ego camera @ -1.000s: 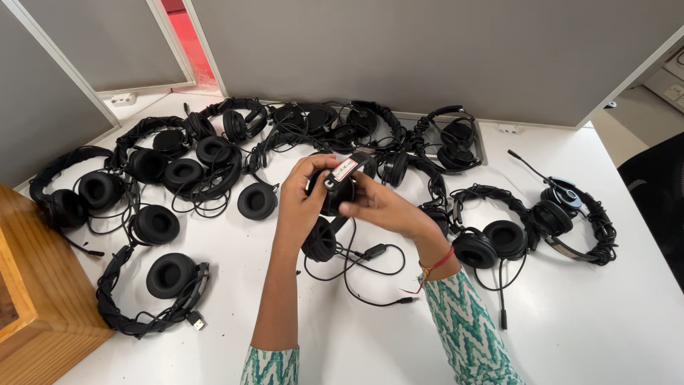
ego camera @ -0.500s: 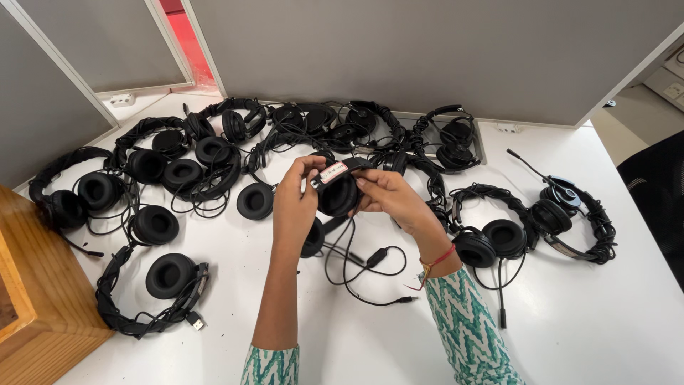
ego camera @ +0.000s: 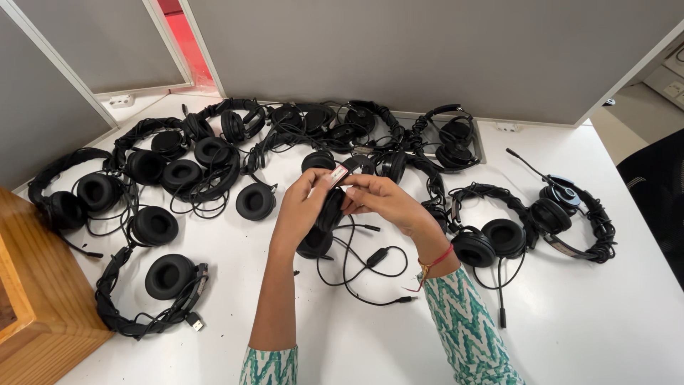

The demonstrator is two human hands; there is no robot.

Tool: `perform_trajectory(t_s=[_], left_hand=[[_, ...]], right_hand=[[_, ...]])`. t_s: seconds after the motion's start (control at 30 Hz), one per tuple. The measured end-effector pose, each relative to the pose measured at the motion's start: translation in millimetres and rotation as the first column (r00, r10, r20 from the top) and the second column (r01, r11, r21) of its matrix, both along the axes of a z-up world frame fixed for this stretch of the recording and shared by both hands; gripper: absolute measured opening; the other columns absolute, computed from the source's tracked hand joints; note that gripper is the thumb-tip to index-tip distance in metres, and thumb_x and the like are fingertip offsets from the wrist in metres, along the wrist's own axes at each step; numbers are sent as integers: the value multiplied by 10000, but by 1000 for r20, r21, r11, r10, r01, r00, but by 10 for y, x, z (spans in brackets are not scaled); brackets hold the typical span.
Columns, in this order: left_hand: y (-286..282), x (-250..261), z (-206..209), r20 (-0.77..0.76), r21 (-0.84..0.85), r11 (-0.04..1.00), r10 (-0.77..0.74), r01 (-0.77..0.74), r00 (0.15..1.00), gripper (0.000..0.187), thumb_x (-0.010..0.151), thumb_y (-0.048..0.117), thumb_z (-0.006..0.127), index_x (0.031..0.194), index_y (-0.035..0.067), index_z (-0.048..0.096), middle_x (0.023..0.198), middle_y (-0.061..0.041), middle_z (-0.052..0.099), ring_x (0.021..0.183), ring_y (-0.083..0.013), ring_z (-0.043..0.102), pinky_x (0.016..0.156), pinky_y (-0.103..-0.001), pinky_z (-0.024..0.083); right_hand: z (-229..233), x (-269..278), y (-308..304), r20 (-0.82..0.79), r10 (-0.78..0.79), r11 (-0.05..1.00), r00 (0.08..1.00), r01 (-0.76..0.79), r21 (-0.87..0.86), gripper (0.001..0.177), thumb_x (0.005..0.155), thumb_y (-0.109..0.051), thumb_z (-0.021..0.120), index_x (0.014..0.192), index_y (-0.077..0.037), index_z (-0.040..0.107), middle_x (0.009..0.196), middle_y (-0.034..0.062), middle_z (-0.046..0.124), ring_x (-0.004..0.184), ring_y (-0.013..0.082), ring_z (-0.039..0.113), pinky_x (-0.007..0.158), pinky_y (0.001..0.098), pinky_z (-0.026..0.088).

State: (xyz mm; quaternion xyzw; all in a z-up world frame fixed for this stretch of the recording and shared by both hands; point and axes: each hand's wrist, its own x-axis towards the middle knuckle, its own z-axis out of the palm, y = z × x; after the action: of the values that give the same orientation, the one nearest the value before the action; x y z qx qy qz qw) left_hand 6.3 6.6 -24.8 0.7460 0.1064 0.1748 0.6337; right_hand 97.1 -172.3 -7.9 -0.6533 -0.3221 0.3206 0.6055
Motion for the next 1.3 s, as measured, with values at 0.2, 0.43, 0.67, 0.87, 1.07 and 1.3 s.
perform_trajectory(t_s=[0.2, 0.43, 0.67, 0.87, 1.07, 1.3], left_hand=[[-30, -29, 25, 7, 71, 997, -38, 37, 999, 321, 1039, 336, 549, 1110, 26, 598, 873, -49, 663, 763, -113, 576, 668, -267, 478], [74, -48, 68, 196, -69, 994, -70, 85, 978, 332, 1085, 337, 440, 1153, 18, 498, 1171, -130, 759, 981, -120, 681, 858, -257, 551], [151, -147, 206, 413, -191, 977, -11, 98, 911, 311, 1135, 324, 302, 1206, 32, 381, 1146, -191, 754, 1059, -215, 731, 908, -310, 610], [67, -218, 329, 450, -234, 970, 50, 63, 892, 356, 1117, 371, 242, 1250, 59, 349, 1132, -191, 744, 1042, -263, 733, 747, -315, 639], [-9, -263, 411, 535, -212, 965, -19, 156, 844, 369, 1126, 382, 257, 1257, 52, 355, 1090, -207, 741, 1118, -232, 744, 777, -323, 665], [23, -236, 323, 545, -168, 979, -7, 117, 839, 313, 1146, 328, 373, 1248, 32, 369, 903, -190, 734, 820, -207, 742, 797, -311, 616]], right_hand=[[-2, -1, -17, 48, 62, 998, 997, -63, 30, 404, 989, -249, 632, 1321, -20, 631, 1027, 2, 718, 947, 112, 676, 900, 296, 571], [-32, 42, -39, 376, -66, 941, 924, 182, -285, 417, 935, -287, 711, 1307, -100, 689, 889, 61, 724, 850, 162, 673, 811, 338, 556], [15, -48, -36, 452, -92, 948, 887, 217, -233, 484, 902, -357, 724, 1326, -129, 669, 1027, 73, 751, 929, 191, 711, 838, 347, 575], [-49, -18, 8, 432, -92, 945, 897, 216, -247, 721, 867, -355, 751, 1476, -113, 449, 1210, 91, 697, 1026, 224, 711, 879, 380, 568], [-147, 60, 12, 267, -151, 986, 952, 165, -28, 694, 874, -248, 764, 1450, -58, 426, 1218, 96, 671, 1137, 189, 659, 966, 323, 546], [-73, 41, -4, 165, -319, 947, 933, 321, 15, 499, 941, -115, 669, 1392, -47, 468, 1142, 97, 667, 1042, 175, 675, 862, 311, 582]])
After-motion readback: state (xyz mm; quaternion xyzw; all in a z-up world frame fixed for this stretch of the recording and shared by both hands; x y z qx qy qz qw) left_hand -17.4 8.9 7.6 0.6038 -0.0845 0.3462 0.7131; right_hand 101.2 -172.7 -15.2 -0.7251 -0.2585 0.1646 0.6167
